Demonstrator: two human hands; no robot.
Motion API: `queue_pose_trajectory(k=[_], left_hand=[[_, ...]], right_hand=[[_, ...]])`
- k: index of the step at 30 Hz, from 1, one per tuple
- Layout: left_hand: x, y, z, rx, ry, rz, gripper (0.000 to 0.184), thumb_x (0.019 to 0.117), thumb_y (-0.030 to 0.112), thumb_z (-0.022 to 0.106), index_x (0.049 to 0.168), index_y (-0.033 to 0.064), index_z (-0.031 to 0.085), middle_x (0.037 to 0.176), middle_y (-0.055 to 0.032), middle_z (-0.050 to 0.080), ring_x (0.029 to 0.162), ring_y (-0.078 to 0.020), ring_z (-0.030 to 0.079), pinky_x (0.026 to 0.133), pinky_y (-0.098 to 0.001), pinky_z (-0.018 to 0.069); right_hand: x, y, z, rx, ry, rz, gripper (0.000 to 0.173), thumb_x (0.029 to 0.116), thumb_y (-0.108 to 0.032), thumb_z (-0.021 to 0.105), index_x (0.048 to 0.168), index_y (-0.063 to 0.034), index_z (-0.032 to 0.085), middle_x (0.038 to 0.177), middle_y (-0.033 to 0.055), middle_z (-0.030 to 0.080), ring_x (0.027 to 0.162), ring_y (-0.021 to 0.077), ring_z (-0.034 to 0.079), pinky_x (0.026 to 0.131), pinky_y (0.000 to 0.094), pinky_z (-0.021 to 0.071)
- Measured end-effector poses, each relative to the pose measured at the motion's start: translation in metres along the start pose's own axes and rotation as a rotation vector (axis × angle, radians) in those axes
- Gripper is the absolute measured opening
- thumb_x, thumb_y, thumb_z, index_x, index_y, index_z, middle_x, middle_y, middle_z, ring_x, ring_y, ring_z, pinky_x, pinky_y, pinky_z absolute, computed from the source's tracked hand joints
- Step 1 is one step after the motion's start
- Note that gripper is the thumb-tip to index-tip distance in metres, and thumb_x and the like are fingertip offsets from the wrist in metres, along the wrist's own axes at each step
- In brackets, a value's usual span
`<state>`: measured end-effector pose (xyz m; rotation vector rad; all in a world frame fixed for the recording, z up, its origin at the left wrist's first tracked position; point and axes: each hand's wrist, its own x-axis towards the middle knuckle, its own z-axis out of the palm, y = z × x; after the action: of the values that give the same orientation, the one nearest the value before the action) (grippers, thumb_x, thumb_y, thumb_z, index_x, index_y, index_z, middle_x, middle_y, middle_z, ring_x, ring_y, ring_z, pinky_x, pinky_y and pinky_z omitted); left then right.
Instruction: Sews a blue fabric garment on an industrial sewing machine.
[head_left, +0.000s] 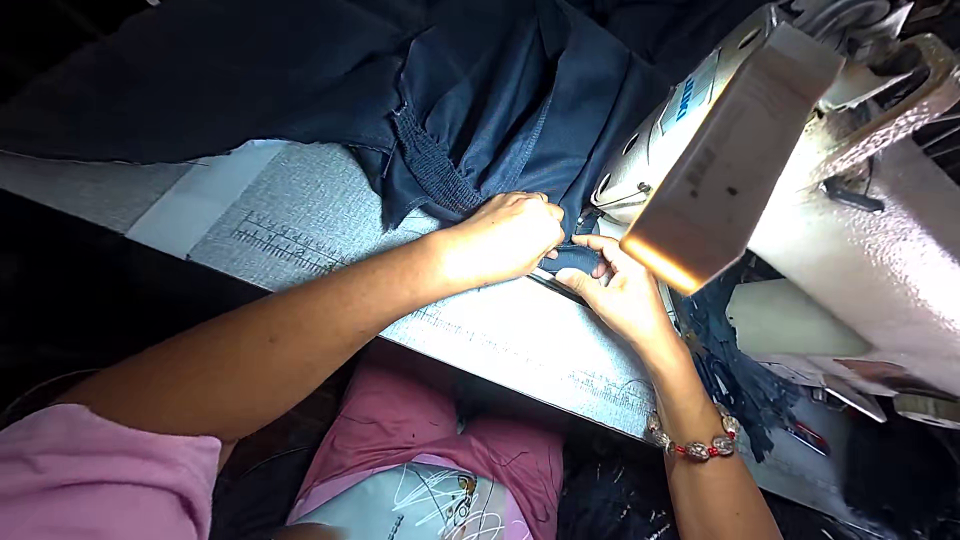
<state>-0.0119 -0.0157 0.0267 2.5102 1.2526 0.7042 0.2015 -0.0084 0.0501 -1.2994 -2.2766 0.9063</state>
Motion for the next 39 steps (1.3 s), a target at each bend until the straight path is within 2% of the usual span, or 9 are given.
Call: queue_pose_trajectory(k=[3,8,12,14,17,20,24,28,39], left_hand=[[0.002,0.004,-0.004,-0.008,-0.055,-0.06,0.023,0.0969,0.01,0.062,0.078,-0.001,0.069,0.087,-0.0169,0.066,0.091,-0.0354,0.067,0.075,-0.0519,0.052],[0.001,-0.002,-0.004,-0.07,-0.059,-0.061,0.025,0.0996,0.013,0.06,0.082,-0.0012,0.07,0.088,-0.0165,0.063,0.093,-0.034,0.064,0.08,-0.0499,0.0514],[-0.004,-0.019,0.014,0.045,0.171,0.155,0.016,0.1031,0.011,0.05,0.106,0.0049,0.065,0.081,-0.0116,0.064,0.078,-0.0301,0.066,0.074,-0.0433,0.053],[-0.004,-0.02,0.013,0.096,0.184,0.2,0.02,0.0999,0.003,0.049,0.108,0.0057,0.067,0.077,-0.0116,0.061,0.073,-0.0306,0.062,0.069,-0.0429,0.0511],[-0.005,-0.021,0.015,0.086,0.157,0.184,0.032,0.0936,-0.003,0.05,0.108,0.0081,0.076,0.082,-0.0129,0.063,0.079,-0.0318,0.062,0.072,-0.0439,0.05],[-0.004,-0.019,0.015,0.054,0.116,0.123,0.032,0.0944,0.0,0.05,0.107,0.0088,0.078,0.084,-0.012,0.062,0.082,-0.0298,0.061,0.074,-0.0424,0.0493],[-0.003,-0.019,0.015,0.008,0.08,0.079,0.033,0.0969,0.003,0.047,0.108,0.0096,0.077,0.087,-0.0106,0.06,0.086,-0.0275,0.059,0.08,-0.0411,0.0462],[-0.002,-0.016,0.011,0.014,0.051,0.059,0.033,0.0971,0.002,0.047,0.11,0.0087,0.076,0.09,-0.0113,0.061,0.089,-0.0291,0.059,0.081,-0.0416,0.0472],[0.014,-0.047,0.029,0.012,0.134,0.154,0.028,0.098,0.007,0.048,0.103,0.0098,0.076,0.09,-0.0092,0.063,0.091,-0.026,0.062,0.082,-0.0394,0.0492]], right_hand=[[0.001,-0.012,-0.003,-0.206,-0.008,0.003,0.031,0.0947,-0.018,0.073,0.121,-0.0028,0.07,0.104,0.0153,0.066,0.074,0.0234,0.059,0.066,0.0428,0.05],[0.006,-0.015,-0.004,-0.195,0.028,0.011,0.014,0.098,-0.013,0.068,0.096,-0.0002,0.073,0.096,0.014,0.066,0.08,0.0216,0.061,0.072,0.0397,0.0501],[0.01,-0.011,-0.004,-0.082,-0.005,0.196,0.016,0.0994,-0.021,0.068,0.104,-0.0058,0.069,0.086,0.0104,0.065,0.07,0.0197,0.058,0.063,0.0407,0.0475],[0.015,-0.007,-0.002,-0.017,-0.001,0.246,0.019,0.0975,-0.02,0.07,0.111,-0.0069,0.067,0.089,0.0107,0.064,0.074,0.0206,0.057,0.067,0.0428,0.0462],[0.007,-0.002,0.002,0.004,0.055,0.177,0.027,0.0948,-0.014,0.072,0.118,-0.0075,0.06,0.091,0.01,0.06,0.071,0.019,0.054,0.062,0.0386,0.0458],[0.004,0.017,0.016,-0.043,0.201,-0.097,0.019,0.093,-0.009,0.072,0.108,-0.0042,0.063,0.09,0.0104,0.063,0.062,0.0151,0.052,0.054,0.0305,0.0441],[0.003,0.031,0.024,-0.218,0.305,-0.326,0.028,0.0931,-0.026,0.074,0.107,-0.0019,0.077,0.1,0.0155,0.074,0.091,0.0259,0.07,0.083,0.0433,0.0558],[-0.004,0.031,0.028,-0.332,0.332,-0.267,0.044,0.0889,-0.042,0.075,0.114,-0.0058,0.077,0.102,0.0149,0.071,0.095,0.0298,0.066,0.084,0.0498,0.0511],[0.006,0.031,0.024,-0.359,0.305,-0.205,0.036,0.0976,-0.032,0.066,0.12,-0.0052,0.075,0.111,0.0178,0.069,0.102,0.0321,0.066,0.091,0.0513,0.0506]])
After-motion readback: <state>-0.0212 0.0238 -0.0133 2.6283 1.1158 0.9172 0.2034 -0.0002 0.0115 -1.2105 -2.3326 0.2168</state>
